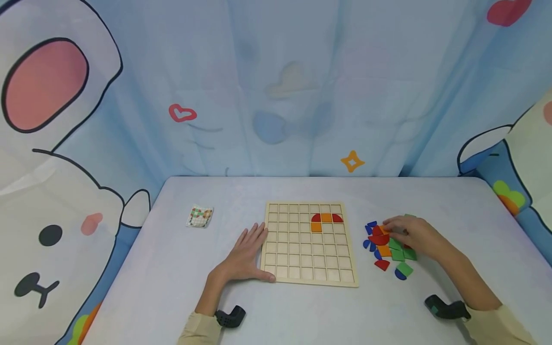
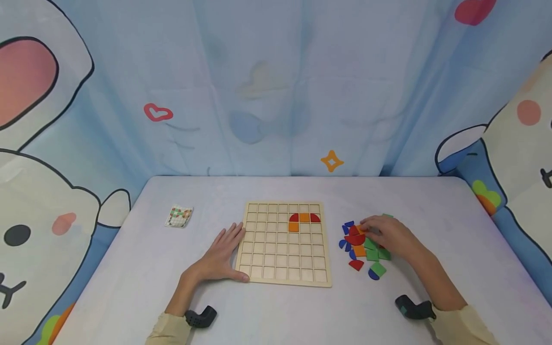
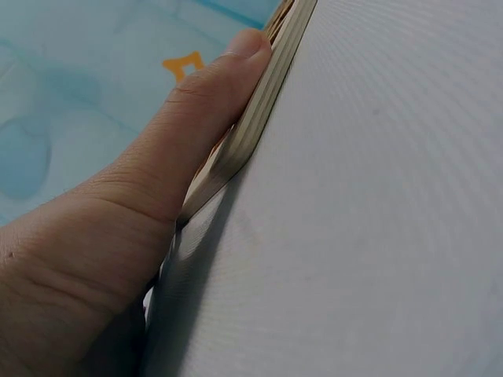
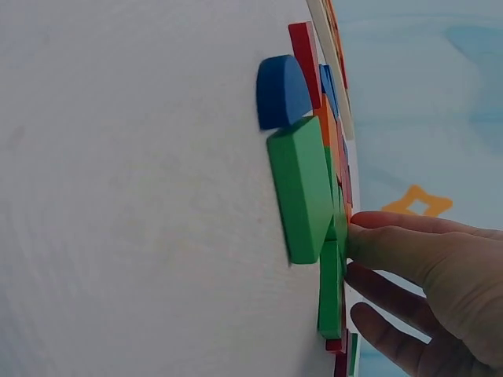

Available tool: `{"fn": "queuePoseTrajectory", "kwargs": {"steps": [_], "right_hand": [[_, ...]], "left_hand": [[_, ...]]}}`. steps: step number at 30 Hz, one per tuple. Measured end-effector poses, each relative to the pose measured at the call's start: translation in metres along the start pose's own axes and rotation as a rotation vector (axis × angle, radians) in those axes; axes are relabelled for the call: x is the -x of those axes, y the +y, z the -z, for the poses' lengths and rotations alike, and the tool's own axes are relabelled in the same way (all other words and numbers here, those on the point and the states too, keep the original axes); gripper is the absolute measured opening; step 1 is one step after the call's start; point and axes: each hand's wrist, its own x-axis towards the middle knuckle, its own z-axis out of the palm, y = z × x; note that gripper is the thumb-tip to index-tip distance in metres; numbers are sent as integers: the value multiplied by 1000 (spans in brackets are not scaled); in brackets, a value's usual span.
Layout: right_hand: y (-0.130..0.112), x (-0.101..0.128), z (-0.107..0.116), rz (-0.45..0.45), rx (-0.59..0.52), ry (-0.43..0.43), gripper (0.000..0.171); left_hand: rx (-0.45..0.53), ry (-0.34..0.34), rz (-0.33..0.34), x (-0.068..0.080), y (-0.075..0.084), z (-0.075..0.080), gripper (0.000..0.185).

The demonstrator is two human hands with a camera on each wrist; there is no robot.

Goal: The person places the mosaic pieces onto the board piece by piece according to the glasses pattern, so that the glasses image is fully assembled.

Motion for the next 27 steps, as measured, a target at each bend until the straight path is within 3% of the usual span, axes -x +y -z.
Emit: {"fn": "queuePoseTrajectory", "kwargs": {"steps": [11,17,27], "right_hand": [[1,0,5,-57,-21,31,30],[-12,-3,7,2,-31,97,31],[-44,-15,0,119,1,55,22]], "left_hand": [[8,-7,1,0,1,1,124],[2,-6,1,0,0,1,125],[10,12,-16,0,1,1,124]]}}
